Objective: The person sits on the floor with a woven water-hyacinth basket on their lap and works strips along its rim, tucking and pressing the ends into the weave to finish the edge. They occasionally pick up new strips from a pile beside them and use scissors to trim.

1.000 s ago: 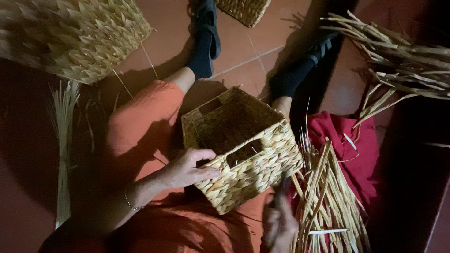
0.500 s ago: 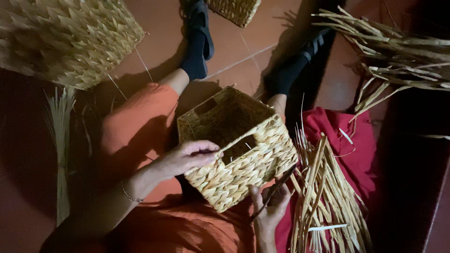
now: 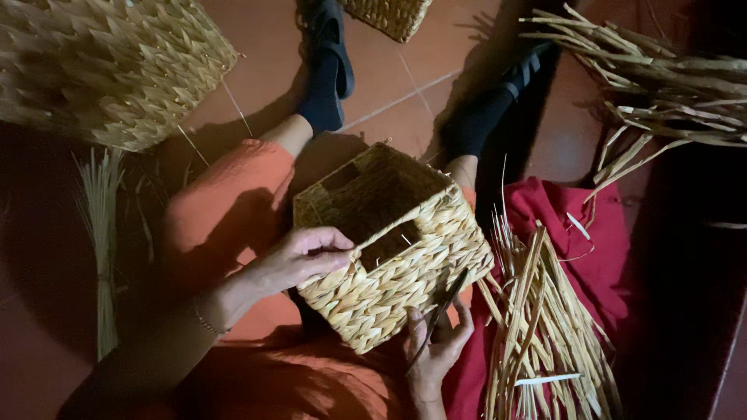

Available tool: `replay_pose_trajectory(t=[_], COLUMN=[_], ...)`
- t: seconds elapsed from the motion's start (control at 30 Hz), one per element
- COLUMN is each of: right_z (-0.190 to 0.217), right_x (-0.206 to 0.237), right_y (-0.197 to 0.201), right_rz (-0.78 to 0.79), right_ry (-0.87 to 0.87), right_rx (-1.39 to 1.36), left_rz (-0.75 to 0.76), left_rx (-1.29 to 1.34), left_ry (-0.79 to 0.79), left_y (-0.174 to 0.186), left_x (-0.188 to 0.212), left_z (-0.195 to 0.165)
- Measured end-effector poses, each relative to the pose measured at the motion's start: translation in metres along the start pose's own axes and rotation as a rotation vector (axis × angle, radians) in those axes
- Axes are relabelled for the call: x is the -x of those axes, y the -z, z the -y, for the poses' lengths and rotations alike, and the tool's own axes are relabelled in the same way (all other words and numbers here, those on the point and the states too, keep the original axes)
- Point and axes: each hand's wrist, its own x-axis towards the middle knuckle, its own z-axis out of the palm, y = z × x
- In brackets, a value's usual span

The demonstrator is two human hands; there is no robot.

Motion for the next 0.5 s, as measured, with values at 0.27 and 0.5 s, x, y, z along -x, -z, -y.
replay_pose_trajectory(t=[0.27,0.5], right_z=[0.012,-0.012], right_x=[-0.001,-0.016], right_y=[-0.007,0.01], right_rz=[0.066,0.129], right_ry=[-0.07,-0.012], right_rx=[0.058,-0.116], left_rz=[-0.072,-0.177], left_rx=[-0.191,-0.324], left_ry=[-0.157,-0.142], left_y=[-0.007,0.002], left_x=[0.035,0.023], left_z=[0.005,0.01])
